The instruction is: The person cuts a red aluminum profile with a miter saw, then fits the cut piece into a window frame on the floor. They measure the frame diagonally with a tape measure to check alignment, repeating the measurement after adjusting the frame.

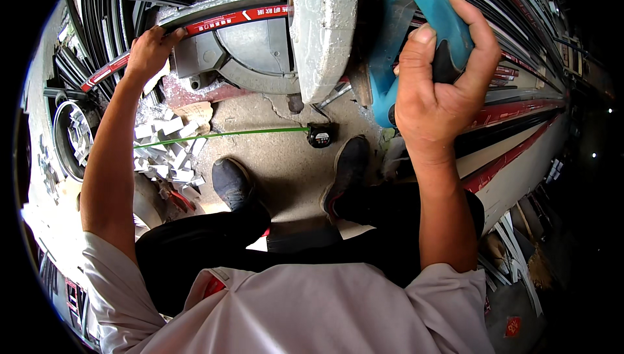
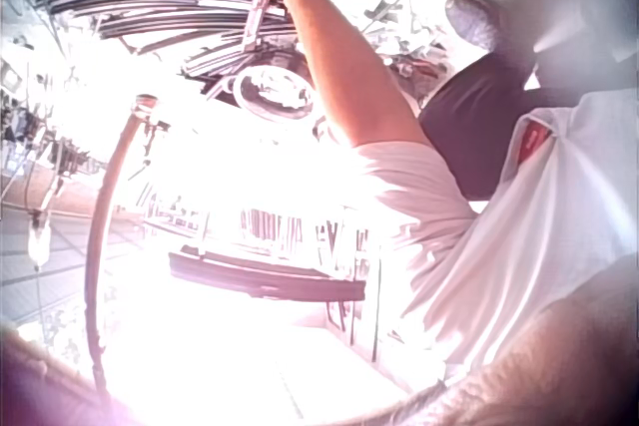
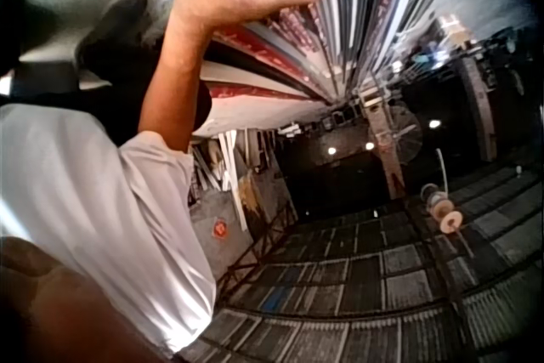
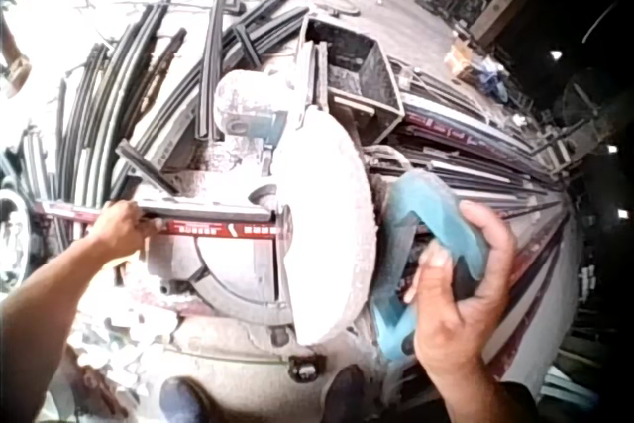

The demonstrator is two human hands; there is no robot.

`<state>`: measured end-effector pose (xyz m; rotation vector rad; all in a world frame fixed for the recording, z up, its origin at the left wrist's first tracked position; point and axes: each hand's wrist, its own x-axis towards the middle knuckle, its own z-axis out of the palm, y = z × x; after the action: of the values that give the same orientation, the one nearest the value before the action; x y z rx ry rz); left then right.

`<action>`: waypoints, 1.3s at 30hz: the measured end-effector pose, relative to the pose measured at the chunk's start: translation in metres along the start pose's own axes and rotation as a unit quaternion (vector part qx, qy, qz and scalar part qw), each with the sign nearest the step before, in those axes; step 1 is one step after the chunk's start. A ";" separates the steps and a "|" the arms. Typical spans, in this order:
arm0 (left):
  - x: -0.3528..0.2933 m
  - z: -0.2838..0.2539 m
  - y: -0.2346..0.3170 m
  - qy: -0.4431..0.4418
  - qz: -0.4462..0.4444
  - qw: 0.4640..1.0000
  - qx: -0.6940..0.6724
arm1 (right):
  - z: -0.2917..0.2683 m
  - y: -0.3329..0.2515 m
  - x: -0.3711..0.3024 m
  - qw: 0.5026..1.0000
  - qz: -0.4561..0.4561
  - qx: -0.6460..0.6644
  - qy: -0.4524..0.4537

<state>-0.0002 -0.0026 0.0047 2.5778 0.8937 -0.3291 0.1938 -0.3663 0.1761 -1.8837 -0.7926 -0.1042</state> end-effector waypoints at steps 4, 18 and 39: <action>-0.001 0.001 0.000 -0.002 -0.008 1.000 0.001 | -0.001 0.003 -0.001 1.000 -0.005 0.006 -0.009; 0.000 0.000 0.000 -0.007 -0.002 1.000 0.011 | -0.002 0.006 -0.003 1.000 -0.019 0.006 -0.003; -0.002 0.001 0.002 0.004 -0.008 1.000 -0.001 | -0.003 0.014 -0.015 0.999 -0.020 -0.042 0.016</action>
<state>-0.0007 -0.0055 0.0051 2.5722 0.9179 -0.3230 0.1910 -0.3793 0.1604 -1.9403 -0.8151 -0.1945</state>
